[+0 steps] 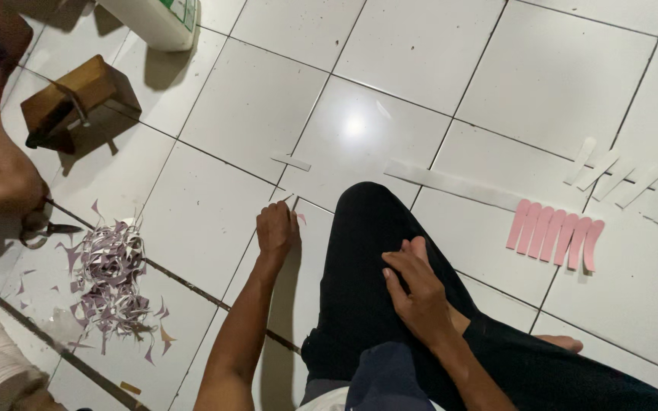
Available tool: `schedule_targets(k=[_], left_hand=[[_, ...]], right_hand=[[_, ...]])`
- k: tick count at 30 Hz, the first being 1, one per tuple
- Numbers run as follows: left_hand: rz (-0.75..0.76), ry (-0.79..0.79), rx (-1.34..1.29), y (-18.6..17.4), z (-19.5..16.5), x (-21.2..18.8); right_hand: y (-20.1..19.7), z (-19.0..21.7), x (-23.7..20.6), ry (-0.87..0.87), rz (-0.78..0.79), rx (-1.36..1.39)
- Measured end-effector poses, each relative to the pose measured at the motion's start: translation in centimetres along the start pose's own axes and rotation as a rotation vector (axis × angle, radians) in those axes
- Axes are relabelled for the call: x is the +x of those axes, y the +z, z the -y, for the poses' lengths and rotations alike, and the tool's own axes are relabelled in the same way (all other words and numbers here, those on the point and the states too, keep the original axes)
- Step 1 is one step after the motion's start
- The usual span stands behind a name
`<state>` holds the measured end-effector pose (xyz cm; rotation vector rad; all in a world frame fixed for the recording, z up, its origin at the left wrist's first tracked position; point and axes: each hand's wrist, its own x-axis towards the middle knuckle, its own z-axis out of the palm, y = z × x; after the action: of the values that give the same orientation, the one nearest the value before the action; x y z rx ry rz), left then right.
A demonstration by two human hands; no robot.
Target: The person sits on a tiled floor and squeezes glue from a plastic bottle onto small white foam strips. They then place pink foam pieces one at a time onto a long white foam strip, aligning them in a row.
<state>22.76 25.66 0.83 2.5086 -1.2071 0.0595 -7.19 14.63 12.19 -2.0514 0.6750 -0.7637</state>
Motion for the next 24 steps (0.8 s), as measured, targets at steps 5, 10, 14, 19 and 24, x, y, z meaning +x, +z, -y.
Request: schedule_targets(k=[5, 10, 14, 19, 24], left_hand=[[0.001, -0.089, -0.156, -4.2, -2.8, 0.7], [0.200, 0.147, -0.699, -10.9, -12.4, 0.6], [0.527, 0.511, -0.611, -11.9, -21.0, 1.4], [0.784, 0.646, -0.622, -9.0, -27.5, 3.4], [1.029, 0.598, -0.676, -4.1, -30.8, 5.3]], right_hand=[[-1.6, 1.8, 0.7, 0.020, -0.042, 0.063], [-4.2, 2.7, 2.0, -0.128, -0.182, -0.100], [-7.0, 1.3, 1.8, -0.116, -0.194, -0.210], [-10.7, -2.0, -1.0, 0.281, -0.142, -0.014], [-13.0, -6.6, -3.1, 0.624, -0.092, 0.124]])
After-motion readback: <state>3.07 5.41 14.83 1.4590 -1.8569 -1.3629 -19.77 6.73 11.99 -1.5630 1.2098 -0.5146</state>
